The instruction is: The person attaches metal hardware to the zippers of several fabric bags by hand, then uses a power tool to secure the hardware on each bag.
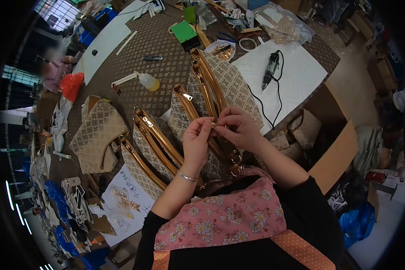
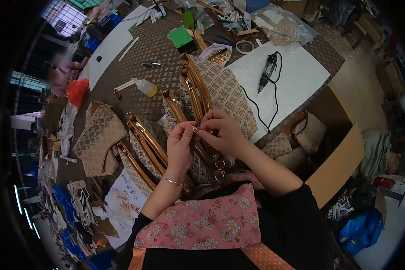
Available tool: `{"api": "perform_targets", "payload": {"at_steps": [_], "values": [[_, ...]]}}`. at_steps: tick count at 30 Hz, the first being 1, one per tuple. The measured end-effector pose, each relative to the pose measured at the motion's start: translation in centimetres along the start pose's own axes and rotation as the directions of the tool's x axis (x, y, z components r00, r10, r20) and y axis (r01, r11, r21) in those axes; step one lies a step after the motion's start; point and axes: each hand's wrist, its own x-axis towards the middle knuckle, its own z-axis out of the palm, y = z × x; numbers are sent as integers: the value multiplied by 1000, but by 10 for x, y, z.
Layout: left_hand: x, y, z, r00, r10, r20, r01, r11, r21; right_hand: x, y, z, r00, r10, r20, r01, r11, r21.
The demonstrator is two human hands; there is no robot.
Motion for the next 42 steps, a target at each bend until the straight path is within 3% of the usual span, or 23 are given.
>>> {"api": "perform_targets", "payload": {"at_steps": [10,16,19,25,27,31,39,42], "values": [[2,1,-1,1000,-30,6,30,1000,-3,-3,4,5,999,4,-44,-6,999,-44],[0,4,2,999,11,30,-12,1000,27,1,3,-8,995,-25,93,20,998,51],[1,4,0,999,6,52,-8,999,48,1,0,-10,989,74,131,-89,989,114],[2,3,-1,998,-10,60,5,997,78,-5,0,-3,997,61,47,-64,995,73],[1,2,0,997,-16,73,12,998,65,-6,2,0,1000,-19,-24,20,999,35],[-1,1,2,997,-11,71,8,999,50,-10,0,1,998,10,-58,-10,1000,5],[0,7,7,997,-15,76,9,997,82,2,-5,-15,994,7,107,-17,995,100],[0,5,8,998,-20,57,17,998,54,2,-2,-21,984,23,175,-32,998,51]]}}
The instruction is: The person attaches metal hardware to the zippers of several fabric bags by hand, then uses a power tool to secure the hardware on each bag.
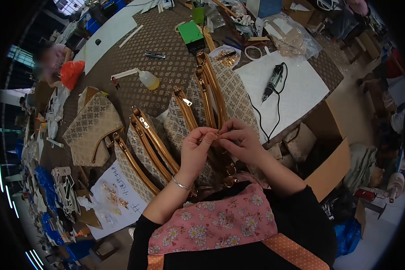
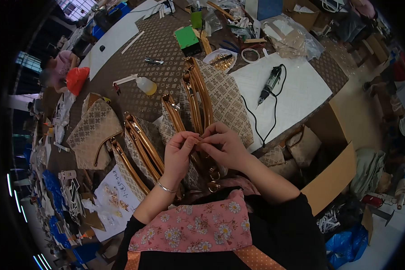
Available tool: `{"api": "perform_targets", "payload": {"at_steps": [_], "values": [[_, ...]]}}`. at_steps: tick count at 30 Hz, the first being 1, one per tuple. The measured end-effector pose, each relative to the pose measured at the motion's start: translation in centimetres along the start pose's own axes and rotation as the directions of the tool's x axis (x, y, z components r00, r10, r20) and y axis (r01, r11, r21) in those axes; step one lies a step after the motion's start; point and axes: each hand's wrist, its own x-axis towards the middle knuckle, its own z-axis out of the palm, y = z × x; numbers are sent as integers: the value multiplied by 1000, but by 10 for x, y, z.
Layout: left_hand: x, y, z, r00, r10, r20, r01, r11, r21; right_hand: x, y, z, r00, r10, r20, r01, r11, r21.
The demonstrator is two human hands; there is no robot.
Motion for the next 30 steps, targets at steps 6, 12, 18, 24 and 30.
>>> {"api": "perform_targets", "payload": {"at_steps": [6,12,18,24,30], "values": [[0,-3,3,999,29,-19,-28,998,49,-3,0,6,994,30,-105,-22,996,84],[-1,-6,4,998,27,-64,-20,995,101,0,8,4,998,1,-68,4,998,66],[-5,3,-3,995,-92,-35,88,990,-108,52,34,-49,991,108,83,-122,974,190],[-36,31,-39,982,-4,-187,-15,995,-101,115,209,-169,619,204,-758,-655,667,-355],[-95,32,-72,920,38,-389,-55,998,-34,102,235,-206,344,356,-869,-937,185,-295]]}}
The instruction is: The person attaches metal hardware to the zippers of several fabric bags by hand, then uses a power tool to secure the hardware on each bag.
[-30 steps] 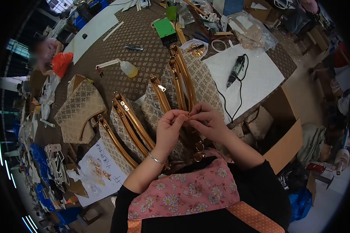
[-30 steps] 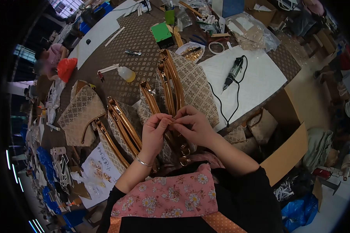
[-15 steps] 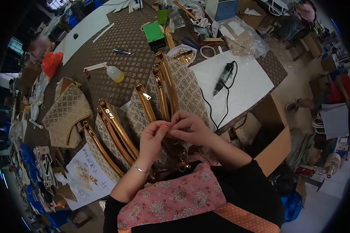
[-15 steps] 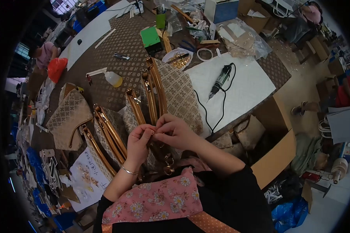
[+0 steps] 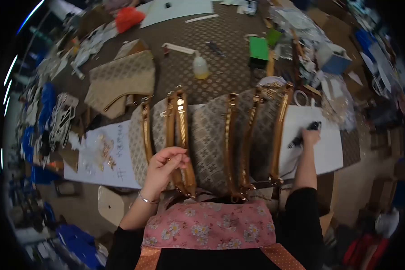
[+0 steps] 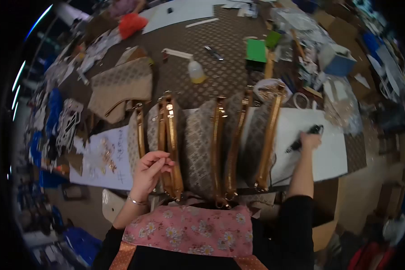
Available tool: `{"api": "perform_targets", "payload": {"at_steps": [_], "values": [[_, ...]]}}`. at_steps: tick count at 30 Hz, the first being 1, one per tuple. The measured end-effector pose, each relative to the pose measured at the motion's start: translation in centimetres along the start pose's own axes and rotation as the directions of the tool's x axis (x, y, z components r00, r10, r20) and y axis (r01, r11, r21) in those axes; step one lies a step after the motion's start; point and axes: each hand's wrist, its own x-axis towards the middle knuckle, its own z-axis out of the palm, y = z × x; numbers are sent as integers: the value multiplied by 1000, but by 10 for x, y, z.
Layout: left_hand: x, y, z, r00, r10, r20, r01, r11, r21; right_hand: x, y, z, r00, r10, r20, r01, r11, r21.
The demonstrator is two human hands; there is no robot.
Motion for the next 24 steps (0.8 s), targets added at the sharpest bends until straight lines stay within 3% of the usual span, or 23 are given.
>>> {"api": "perform_targets", "payload": {"at_steps": [1,2,3,4,6,8,10,13,14,16,17,19,20,22,23,24], "values": [[-7,-3,-9,999,26,-26,-25,999,35,13,11,8,996,33,85,-39,997,62],[-13,-6,-16,997,49,-52,-45,997,69,35,27,19,957,0,289,-52,984,171],[-20,-7,-20,994,78,-81,-72,995,69,79,44,50,956,-72,285,38,992,120],[-25,-9,-26,990,85,-111,-76,993,87,47,37,21,841,-103,531,-202,851,485],[-35,-9,-36,985,89,-145,-78,994,78,58,50,21,756,-153,636,-356,720,596],[-45,-16,-51,970,132,-204,-120,990,70,54,56,7,832,-187,522,-274,681,679],[-53,-22,-69,953,174,-246,-159,984,77,39,64,-20,900,-286,328,-138,528,838],[-66,-39,-108,908,231,-350,-188,970,152,0,58,-88,960,-278,37,118,521,845],[-69,-51,-128,908,226,-353,-183,972,151,-14,57,-113,956,-287,-66,215,524,824],[-75,-83,-178,831,264,-489,-144,952,270,32,87,-139,909,-357,-217,348,359,866],[-81,-102,-206,835,261,-484,-144,953,266,22,89,-159,909,-352,-223,352,362,863],[-90,-133,-260,678,234,-697,168,874,456,-36,83,-216,829,-274,-487,554,289,781],[-93,-137,-279,688,231,-688,162,875,456,-63,83,-236,826,-266,-496,560,293,775],[-94,-140,-308,620,341,-707,315,717,622,-117,82,-270,683,-270,-679,728,328,602],[-91,-129,-310,596,340,-727,364,693,622,-143,79,-285,677,-265,-687,733,333,594],[-85,-129,-320,606,337,-721,356,695,624,-170,76,-298,724,-326,-608,672,135,728]]}}
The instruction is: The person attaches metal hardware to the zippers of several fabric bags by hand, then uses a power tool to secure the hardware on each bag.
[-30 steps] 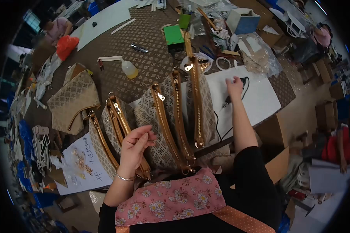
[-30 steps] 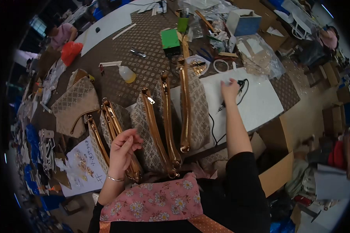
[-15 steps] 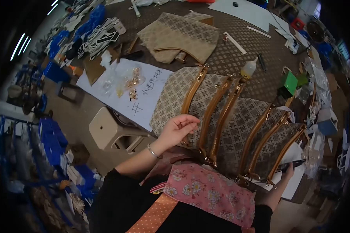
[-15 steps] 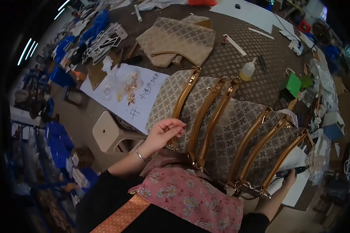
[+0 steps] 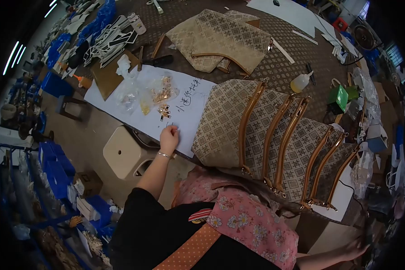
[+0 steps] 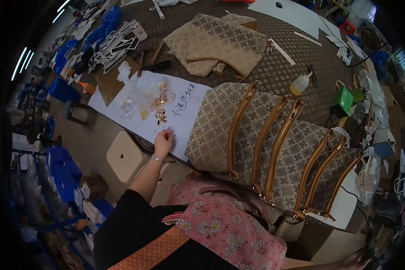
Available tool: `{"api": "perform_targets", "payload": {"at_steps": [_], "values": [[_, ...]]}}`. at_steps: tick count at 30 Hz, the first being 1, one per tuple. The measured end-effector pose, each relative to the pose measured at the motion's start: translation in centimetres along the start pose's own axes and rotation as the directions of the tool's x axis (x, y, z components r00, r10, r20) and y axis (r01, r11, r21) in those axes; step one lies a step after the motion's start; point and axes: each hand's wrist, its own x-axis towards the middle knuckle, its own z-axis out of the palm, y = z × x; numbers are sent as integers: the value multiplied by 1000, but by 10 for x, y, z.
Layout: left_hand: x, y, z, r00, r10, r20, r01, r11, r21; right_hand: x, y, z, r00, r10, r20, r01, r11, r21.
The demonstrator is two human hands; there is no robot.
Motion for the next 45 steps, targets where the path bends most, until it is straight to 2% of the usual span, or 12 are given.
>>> {"api": "perform_targets", "payload": {"at_steps": [2,5,8,11,13,15,18,22,27,30,34,45], "values": [[20,-15,5,987,161,-26,-158,982,103,-21,-58,2,977,95,191,-170,886,430],[40,-22,15,975,224,0,-219,951,217,-46,-119,-7,878,42,477,-454,392,800],[53,-21,18,944,316,94,-329,890,315,-30,-81,-72,843,193,502,-533,183,826],[65,-19,16,938,283,200,-336,887,318,-95,-132,-12,778,245,579,-612,85,786],[70,-3,20,897,368,246,-424,873,240,-114,-141,-12,763,321,561,-620,116,776],[63,54,4,908,206,365,-150,973,-177,-137,-158,6,773,295,562,-613,115,782],[45,137,-3,787,408,463,-93,821,-564,-158,-174,14,833,217,509,-554,321,769],[-14,255,-11,635,517,575,52,714,-699,-181,-181,21,871,269,411,-489,397,777],[-97,329,10,-6,810,587,226,573,-788,-190,-170,23,890,271,367,-440,299,847],[-147,359,32,-295,678,674,445,721,-531,-182,-154,23,909,205,363,-409,277,869],[-203,394,60,-376,472,797,443,847,-293,-164,-132,20,943,194,269,-312,239,920],[-264,411,107,-266,305,914,552,826,-115,-137,-89,7,999,52,17,-31,281,959]]}}
